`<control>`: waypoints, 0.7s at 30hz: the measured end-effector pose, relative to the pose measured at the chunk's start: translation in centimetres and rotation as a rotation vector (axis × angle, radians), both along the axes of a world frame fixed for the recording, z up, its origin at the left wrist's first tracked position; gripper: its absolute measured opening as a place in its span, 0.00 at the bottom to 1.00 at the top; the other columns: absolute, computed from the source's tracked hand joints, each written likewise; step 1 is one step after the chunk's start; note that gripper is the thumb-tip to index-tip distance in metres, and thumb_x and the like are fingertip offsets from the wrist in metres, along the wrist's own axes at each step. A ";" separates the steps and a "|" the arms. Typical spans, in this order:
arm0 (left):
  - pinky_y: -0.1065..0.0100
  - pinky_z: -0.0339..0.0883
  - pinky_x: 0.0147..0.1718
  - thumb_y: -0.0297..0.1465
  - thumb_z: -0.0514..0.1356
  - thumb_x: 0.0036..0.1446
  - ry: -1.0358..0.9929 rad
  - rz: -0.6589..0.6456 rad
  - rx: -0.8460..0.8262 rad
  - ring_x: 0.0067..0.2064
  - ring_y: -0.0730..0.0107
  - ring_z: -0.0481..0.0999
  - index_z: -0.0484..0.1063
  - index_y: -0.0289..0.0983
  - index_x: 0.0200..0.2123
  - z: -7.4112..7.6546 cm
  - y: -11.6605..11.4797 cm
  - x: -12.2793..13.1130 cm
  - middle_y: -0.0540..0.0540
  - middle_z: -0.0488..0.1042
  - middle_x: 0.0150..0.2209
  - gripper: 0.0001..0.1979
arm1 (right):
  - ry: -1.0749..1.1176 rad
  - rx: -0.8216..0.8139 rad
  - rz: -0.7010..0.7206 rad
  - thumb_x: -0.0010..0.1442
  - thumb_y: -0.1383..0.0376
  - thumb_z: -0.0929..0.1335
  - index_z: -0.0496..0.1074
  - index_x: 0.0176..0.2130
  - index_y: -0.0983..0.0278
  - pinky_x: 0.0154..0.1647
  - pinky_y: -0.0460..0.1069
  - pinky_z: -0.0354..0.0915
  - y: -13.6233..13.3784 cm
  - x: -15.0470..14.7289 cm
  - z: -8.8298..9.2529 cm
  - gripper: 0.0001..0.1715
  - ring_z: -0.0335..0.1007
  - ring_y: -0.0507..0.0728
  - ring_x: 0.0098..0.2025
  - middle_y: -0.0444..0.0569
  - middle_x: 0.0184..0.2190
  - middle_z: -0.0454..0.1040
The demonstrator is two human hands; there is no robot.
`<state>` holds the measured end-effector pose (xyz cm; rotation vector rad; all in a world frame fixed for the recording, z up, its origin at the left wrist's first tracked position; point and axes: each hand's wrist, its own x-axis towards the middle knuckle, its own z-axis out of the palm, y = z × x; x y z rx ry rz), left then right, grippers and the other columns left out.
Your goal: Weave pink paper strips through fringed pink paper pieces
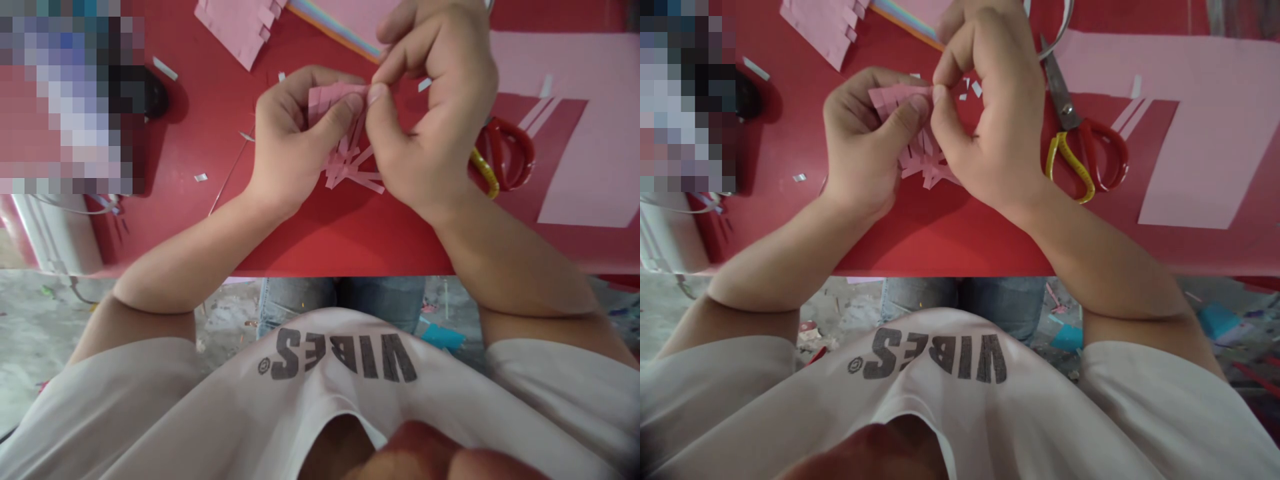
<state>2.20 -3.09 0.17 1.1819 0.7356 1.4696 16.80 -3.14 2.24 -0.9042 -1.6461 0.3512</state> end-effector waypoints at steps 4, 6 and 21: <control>0.67 0.68 0.26 0.36 0.72 0.64 0.013 -0.037 -0.049 0.27 0.76 0.73 0.83 0.46 0.38 0.0 0.0 -0.2 0.54 0.79 0.28 0.03 | -0.022 -0.035 0.017 0.64 0.69 0.64 0.69 0.39 0.56 0.53 0.61 0.65 -0.1 0.2 0.1 0.08 0.69 0.65 0.50 0.52 0.40 0.69; 0.67 0.67 0.25 0.37 0.73 0.63 0.007 -0.077 -0.046 0.27 0.75 0.74 0.83 0.45 0.39 0.1 0.0 -0.5 0.54 0.80 0.28 0.05 | -0.028 -0.008 0.036 0.65 0.68 0.64 0.69 0.40 0.57 0.54 0.62 0.65 0.1 0.7 0.3 0.06 0.69 0.66 0.50 0.52 0.40 0.69; 0.69 0.70 0.29 0.23 0.65 0.66 0.061 -0.119 -0.074 0.29 0.72 0.76 0.84 0.38 0.39 1.7 0.0 -1.1 0.49 0.80 0.30 0.07 | -0.205 0.097 0.081 0.64 0.69 0.67 0.72 0.43 0.60 0.51 0.60 0.69 1.0 2.1 0.9 0.07 0.74 0.63 0.48 0.47 0.38 0.72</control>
